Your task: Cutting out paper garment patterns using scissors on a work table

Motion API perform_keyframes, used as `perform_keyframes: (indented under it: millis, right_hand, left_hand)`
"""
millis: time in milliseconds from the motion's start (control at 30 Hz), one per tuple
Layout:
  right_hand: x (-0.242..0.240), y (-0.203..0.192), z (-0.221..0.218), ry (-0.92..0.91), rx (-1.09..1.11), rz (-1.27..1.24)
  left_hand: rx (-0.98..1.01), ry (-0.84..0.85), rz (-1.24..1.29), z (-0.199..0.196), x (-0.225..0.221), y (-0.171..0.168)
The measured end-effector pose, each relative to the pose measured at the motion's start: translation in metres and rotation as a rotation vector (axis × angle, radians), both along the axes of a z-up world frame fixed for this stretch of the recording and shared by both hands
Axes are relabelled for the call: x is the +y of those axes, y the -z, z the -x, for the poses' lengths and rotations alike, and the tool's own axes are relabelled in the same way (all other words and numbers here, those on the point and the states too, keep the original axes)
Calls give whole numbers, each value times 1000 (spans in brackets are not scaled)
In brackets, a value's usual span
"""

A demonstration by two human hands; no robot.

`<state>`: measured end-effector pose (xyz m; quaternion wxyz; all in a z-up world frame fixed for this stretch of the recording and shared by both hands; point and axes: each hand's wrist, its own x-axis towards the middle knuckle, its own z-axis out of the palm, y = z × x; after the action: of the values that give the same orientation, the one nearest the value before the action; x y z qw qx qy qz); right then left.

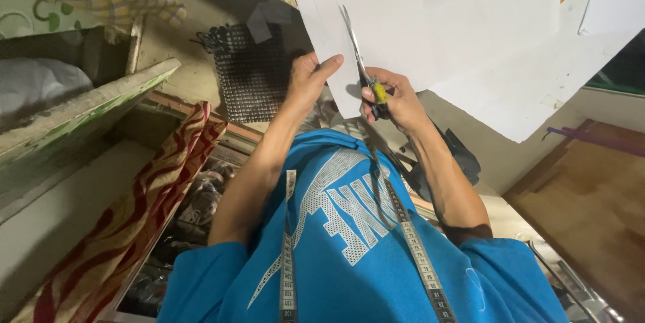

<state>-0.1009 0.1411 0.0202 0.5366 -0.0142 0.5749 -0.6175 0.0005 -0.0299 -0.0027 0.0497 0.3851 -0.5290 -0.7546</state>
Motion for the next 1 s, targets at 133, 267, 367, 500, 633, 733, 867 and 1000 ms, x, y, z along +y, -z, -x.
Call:
perform_keyframes:
  millis: [133,267,367,500,633,733,867,1000]
  right_hand:
    - [1,-8,1,-19,24,-3]
    - [-3,-14,2,-18,23,-14]
    - [-6,-3,5,-25,39,-11]
    - [-11,1,5,-20,54,2]
    - [-10,0,4,-17,49,-1]
    - [-7,1,3,-25,43,-6]
    - [-7,-17,11,-200,57,-1]
    - [-6,-16,13,-226,86,-5]
  left_hand:
    - [15,-5,-2,0,1,-3]
    - [16,-2,-15,-1,2,-8]
    - [15,-1,-23,-2,2,-21]
    - [18,-4,-2,-4,5,-12]
    - [40,-4,3,-4,3,-18]
    - [43,-25,10,-6,3,-14]
    - [165,-154,118,-10,-4,24]
    - [328,-206,348,5,-32,20]
